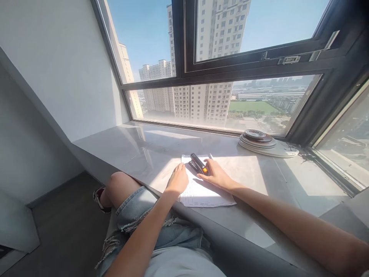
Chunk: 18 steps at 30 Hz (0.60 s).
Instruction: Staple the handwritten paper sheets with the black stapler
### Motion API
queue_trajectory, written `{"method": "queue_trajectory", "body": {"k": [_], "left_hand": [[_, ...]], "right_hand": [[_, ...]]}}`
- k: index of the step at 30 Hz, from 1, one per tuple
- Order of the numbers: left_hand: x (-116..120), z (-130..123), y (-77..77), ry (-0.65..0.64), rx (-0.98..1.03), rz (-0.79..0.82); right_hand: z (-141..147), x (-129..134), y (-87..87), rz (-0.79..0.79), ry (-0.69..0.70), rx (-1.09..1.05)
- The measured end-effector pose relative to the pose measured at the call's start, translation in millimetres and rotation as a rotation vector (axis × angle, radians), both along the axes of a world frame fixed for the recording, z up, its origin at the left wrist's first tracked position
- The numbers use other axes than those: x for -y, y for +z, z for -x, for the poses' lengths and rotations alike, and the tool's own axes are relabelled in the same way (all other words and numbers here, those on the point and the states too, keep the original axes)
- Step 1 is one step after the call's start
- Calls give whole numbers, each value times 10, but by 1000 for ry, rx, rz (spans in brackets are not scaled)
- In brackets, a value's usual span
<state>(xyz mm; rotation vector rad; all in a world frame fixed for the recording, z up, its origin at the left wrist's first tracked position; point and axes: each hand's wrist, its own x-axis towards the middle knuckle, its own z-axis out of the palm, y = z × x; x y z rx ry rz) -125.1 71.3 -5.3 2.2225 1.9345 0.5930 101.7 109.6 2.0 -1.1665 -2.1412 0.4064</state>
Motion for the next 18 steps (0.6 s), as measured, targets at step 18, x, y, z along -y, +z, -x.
{"method": "queue_trajectory", "body": {"k": [18], "left_hand": [[-49,175,-69,61,120,-35]], "right_hand": [[-144,-163,17,103,244,-255]]}}
